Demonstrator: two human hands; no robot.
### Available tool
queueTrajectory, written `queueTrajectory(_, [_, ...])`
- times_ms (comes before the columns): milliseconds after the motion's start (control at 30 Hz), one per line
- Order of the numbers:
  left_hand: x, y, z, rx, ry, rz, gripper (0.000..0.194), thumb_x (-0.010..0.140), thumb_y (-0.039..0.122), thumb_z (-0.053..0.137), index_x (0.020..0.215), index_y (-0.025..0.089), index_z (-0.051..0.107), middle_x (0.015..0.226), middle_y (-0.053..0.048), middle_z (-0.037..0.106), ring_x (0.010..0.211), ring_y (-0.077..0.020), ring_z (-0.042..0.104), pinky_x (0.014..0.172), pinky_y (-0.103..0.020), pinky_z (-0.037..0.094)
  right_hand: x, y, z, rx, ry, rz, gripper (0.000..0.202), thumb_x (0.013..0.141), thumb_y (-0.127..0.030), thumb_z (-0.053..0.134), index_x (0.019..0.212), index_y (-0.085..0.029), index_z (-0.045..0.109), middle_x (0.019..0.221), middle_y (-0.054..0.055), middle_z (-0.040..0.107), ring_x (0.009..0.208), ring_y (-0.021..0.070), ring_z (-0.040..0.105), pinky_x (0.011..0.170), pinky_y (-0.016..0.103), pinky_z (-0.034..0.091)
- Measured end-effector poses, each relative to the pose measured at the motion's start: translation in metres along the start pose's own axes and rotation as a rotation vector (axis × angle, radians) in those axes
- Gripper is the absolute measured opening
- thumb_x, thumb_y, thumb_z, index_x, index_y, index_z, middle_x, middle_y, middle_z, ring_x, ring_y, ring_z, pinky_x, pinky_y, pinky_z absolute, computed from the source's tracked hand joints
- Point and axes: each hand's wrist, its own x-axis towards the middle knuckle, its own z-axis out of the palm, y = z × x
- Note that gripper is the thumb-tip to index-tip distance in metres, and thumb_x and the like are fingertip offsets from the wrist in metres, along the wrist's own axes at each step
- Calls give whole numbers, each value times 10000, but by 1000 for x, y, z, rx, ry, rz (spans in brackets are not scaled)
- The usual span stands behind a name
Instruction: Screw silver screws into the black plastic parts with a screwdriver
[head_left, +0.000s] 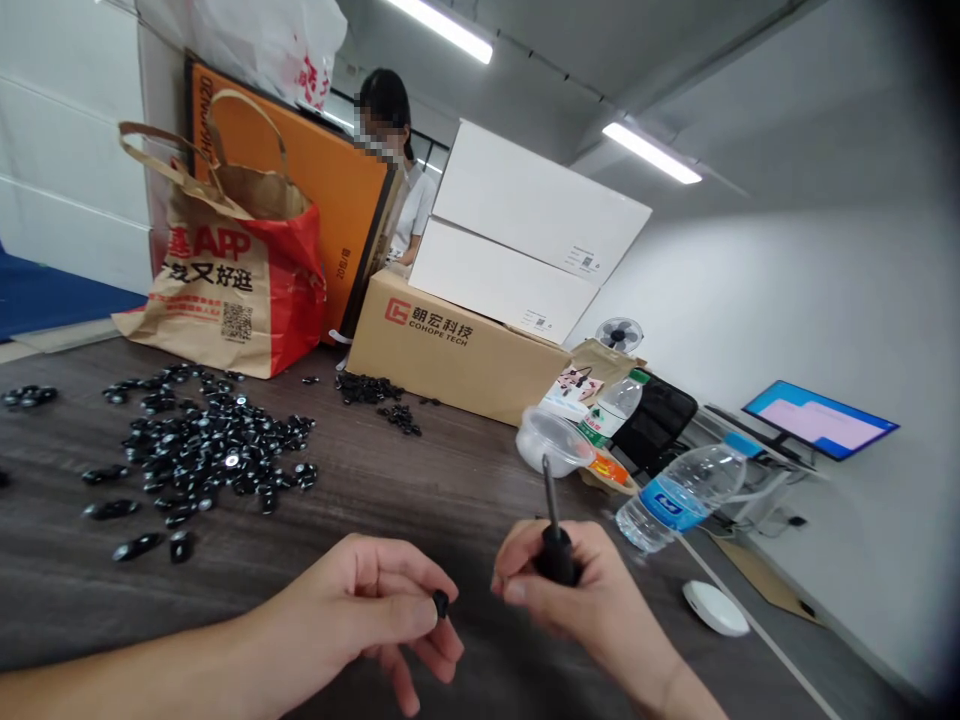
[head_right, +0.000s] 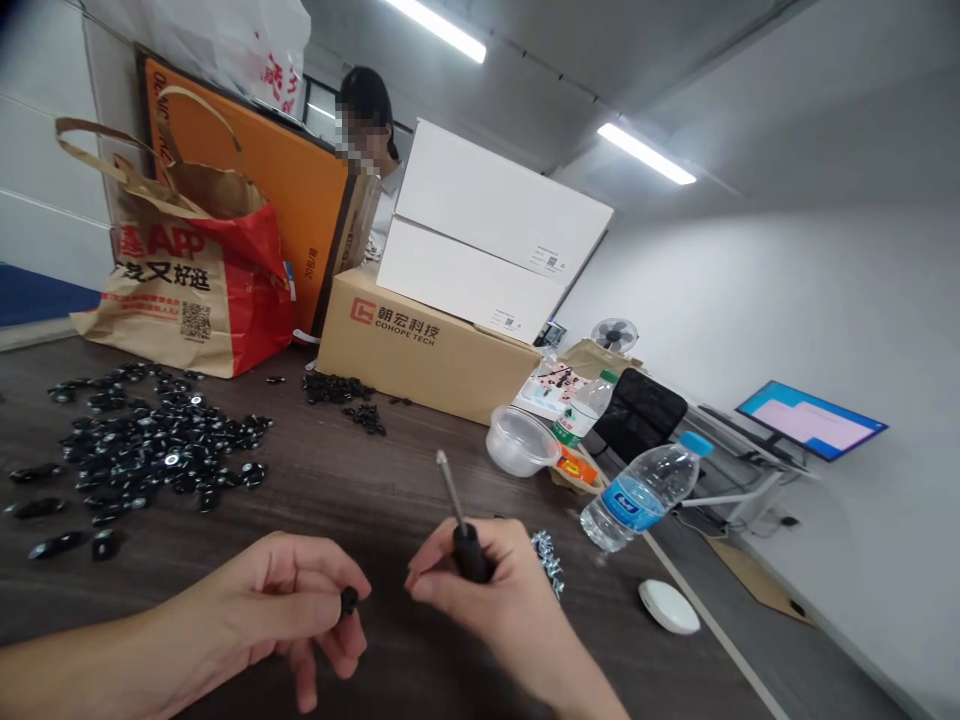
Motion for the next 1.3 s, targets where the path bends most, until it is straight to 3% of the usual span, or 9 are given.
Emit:
queueTrajectory(167, [2, -3, -1, 6, 20, 10, 196, 776, 278, 820, 899, 135, 767, 809, -97, 786, 776, -223, 720, 566, -272, 561, -8, 16, 30, 233, -57, -30, 117, 730, -241, 855, 767, -173, 767, 667, 7, 706, 431, 42, 415, 361, 165, 268])
queueTrajectory(300, [2, -5, 1, 28, 85, 25, 195, 734, 298, 854, 821, 134, 795, 725, -55, 733, 707, -184, 655, 556, -269, 558, -7, 26, 37, 404, -88, -43, 97, 720, -164, 854, 751, -184, 763, 716, -15, 652, 468, 36, 433, 385, 156, 298])
queueTrajectory(467, [3, -3, 4, 20, 77, -16, 290, 666, 385, 898, 766, 127, 811, 712, -73, 748, 680, -181, 659, 617, -283, 545, -4, 29, 43, 535, -135, -31, 108, 699, -159, 867, 754, -190, 779, 721, -30, 596, 449, 25, 426, 381, 160, 303])
queueTrajectory(800, [6, -6, 2, 61, 111, -45, 277, 653, 382, 892, 766, 138, 825, 691, -69, 764, 651, -181, 668, 659, -300, 535, -3, 37, 44, 573, -159, 22, 103, 710, -163, 863, 757, -189, 775, 696, -33, 583, 445, 26, 453, 382, 161, 299])
queueTrajectory(1300, [6, -10, 1, 51, 81, -15, 139, 695, 263, 814, 752, 137, 816, 653, -53, 746, 630, -172, 664, 636, -285, 533, 1, 37, 50, 566, -144, 29, 142, 618, -233, 899, 728, -262, 814, 692, -43, 545, 420, 30, 393, 348, 190, 256])
